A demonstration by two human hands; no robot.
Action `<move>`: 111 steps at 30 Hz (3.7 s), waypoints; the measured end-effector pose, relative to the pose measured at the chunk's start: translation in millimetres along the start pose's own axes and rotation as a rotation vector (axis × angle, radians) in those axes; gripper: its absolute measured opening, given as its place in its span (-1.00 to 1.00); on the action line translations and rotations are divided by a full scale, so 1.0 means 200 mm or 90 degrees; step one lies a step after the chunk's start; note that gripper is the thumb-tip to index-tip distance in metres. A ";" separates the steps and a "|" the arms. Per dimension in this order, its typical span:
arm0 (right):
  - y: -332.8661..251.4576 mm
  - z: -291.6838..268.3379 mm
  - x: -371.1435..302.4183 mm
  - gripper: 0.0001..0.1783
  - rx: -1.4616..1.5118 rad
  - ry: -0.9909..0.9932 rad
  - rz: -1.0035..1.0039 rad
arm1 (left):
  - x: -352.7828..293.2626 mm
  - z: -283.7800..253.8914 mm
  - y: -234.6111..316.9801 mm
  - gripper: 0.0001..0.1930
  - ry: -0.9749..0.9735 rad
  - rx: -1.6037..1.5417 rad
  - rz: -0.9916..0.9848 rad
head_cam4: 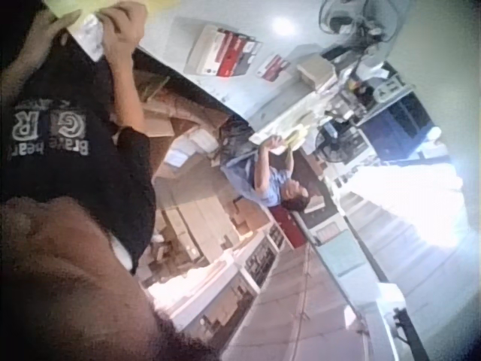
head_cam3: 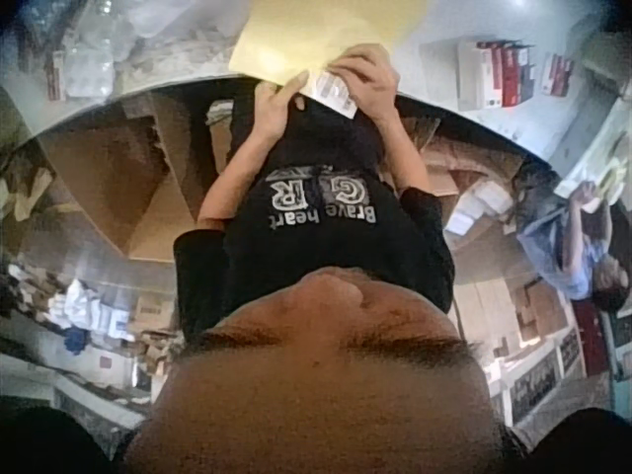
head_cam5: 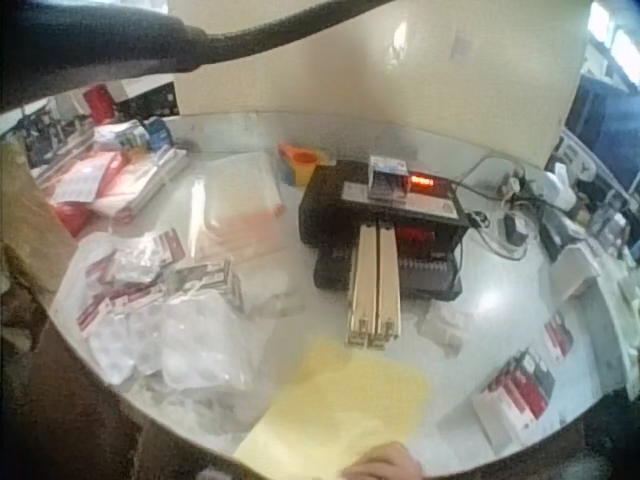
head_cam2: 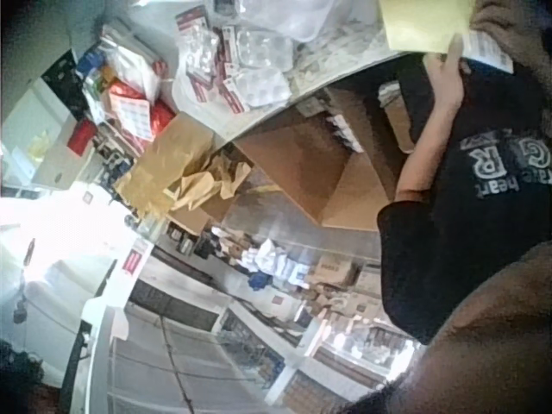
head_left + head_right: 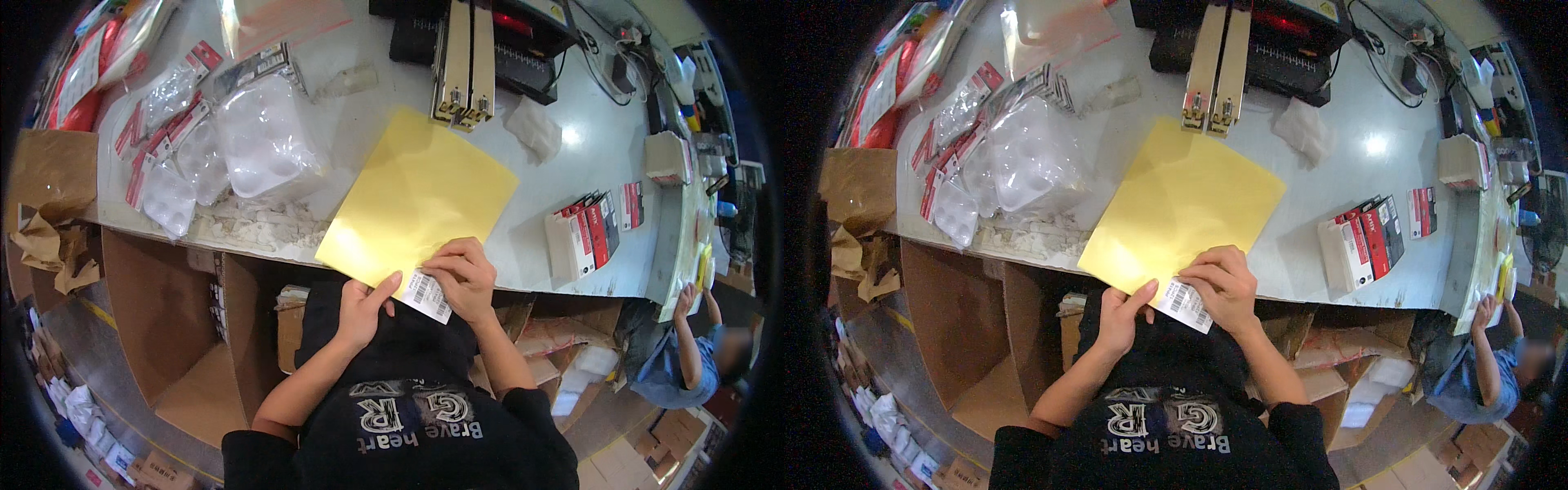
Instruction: The person repeatedly inserts plastic mixing palettes into clear plastic bags, then attaches a red Artix header card to each bag. They stack the finished units and place them into a cardboard box. The process is repeated for multiple items.
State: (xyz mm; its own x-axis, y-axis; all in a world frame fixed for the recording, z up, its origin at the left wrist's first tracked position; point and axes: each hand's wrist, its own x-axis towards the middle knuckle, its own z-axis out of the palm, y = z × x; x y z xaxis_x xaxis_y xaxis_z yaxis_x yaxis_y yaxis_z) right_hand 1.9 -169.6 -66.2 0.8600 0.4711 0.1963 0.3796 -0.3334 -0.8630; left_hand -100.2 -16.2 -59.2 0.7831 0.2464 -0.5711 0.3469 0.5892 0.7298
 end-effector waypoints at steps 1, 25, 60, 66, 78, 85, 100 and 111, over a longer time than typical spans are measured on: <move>-0.01 -0.02 0.00 -0.79 0.002 0.005 0.023 | 0.02 0.02 0.01 -0.76 0.024 0.015 -0.016; -0.53 0.62 1.02 -0.81 0.179 -0.035 0.117 | 0.14 -0.41 0.79 -0.54 0.342 0.740 0.768; -0.51 1.12 0.32 -0.23 -0.302 -0.477 -0.375 | -0.23 -2.26 -0.33 0.09 0.683 0.378 -0.292; -0.50 1.11 0.33 -0.22 -0.241 -0.490 -0.357 | 0.12 -2.47 -0.65 -0.06 0.024 1.011 -0.009; -0.52 1.10 0.35 -0.19 -0.233 -0.528 -0.314 | 0.61 -2.58 -0.82 -0.52 0.062 1.017 0.227; -0.52 1.05 0.42 -0.28 -0.094 -0.615 -0.313 | 0.61 -2.37 -0.75 -0.65 0.226 1.131 0.074; -0.54 1.40 0.71 -0.29 -0.197 -0.053 -0.036 | 0.20 -1.25 0.83 0.09 0.687 0.515 0.393; -0.57 1.29 0.69 -0.53 -0.068 -0.432 0.101 | 0.14 -1.15 0.76 -0.07 0.286 0.210 0.323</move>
State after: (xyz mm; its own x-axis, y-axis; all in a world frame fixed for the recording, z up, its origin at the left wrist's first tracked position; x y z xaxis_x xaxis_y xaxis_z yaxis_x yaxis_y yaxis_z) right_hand -11.1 143.6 -61.1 0.5180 0.8040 -0.2920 0.3289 -0.5023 -0.7997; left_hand -145.2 257.7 -50.3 0.6269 0.7576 -0.1820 0.1915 0.0766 0.9785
